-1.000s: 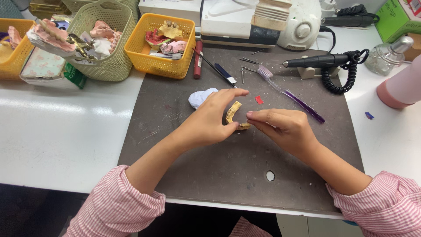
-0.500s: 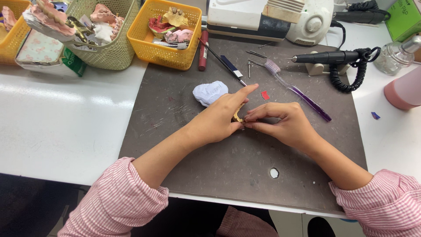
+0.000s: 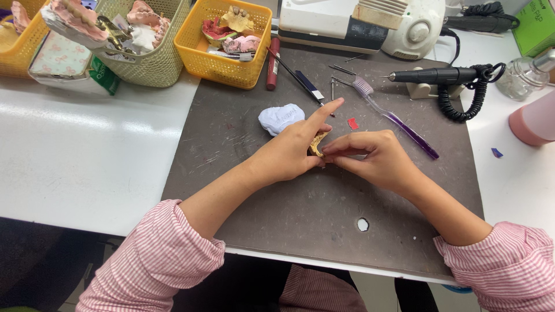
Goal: The person handles a dental prosthesis and a blue impression mold, then uses a rotary handpiece to grind and shape a small tooth-like component. The person repeatedly checks the fit of the component against the mold and continues grinding.
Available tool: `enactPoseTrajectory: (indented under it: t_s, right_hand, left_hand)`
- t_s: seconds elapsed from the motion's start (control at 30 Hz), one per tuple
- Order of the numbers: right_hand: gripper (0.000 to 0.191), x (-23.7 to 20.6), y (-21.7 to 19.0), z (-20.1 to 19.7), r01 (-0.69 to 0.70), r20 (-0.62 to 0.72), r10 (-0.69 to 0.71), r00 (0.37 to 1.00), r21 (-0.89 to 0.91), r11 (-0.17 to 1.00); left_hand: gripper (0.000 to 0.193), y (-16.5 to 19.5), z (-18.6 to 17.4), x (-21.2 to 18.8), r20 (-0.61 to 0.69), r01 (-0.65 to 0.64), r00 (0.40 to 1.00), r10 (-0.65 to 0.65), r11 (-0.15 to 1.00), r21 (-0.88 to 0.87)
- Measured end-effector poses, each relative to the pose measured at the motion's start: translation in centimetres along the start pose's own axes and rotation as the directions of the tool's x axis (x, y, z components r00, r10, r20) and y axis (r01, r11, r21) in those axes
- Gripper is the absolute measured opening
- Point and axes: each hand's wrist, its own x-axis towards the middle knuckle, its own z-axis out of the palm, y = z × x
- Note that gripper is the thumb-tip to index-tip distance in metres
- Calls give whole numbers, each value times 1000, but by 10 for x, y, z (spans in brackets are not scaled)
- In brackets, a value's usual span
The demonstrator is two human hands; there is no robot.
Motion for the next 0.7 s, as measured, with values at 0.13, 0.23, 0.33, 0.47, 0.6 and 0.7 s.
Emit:
enactPoseTrajectory:
  t_s: [0.13,0.23,0.33,0.47,0.6,0.7]
  right_hand:
    - [20,1,-4,-3,95,31,-92,995,-106,990]
    - [21,1,-7,-3,197,34,-195,980,-192,961]
    - [22,0,-12,1,67,18,-64,998,-235,970]
    - [26,-1,-18,0,85,26,-81,996,-273,958]
    - [32,-5,-21,-5,207,15,-214,977,-329,921]
    - [30,-8,-19,-3,172,20,-174,985,-313,934]
  left_hand:
    - [113,0,-1,1,8,29,1000,-29,1000,1]
    - [112,-2,-2,1,2,11,1000,-11,1000,5]
    - [113,-4,-3,1,4,-1,1000,1,1000,28]
    - [112,-4,-4,1,11,8,1000,-9,1000,20]
    - [109,-2,-5,0,10,16,1000,-16,1000,-1]
    - [108,-2,-4,0,9,2,1000,-2,1000,1]
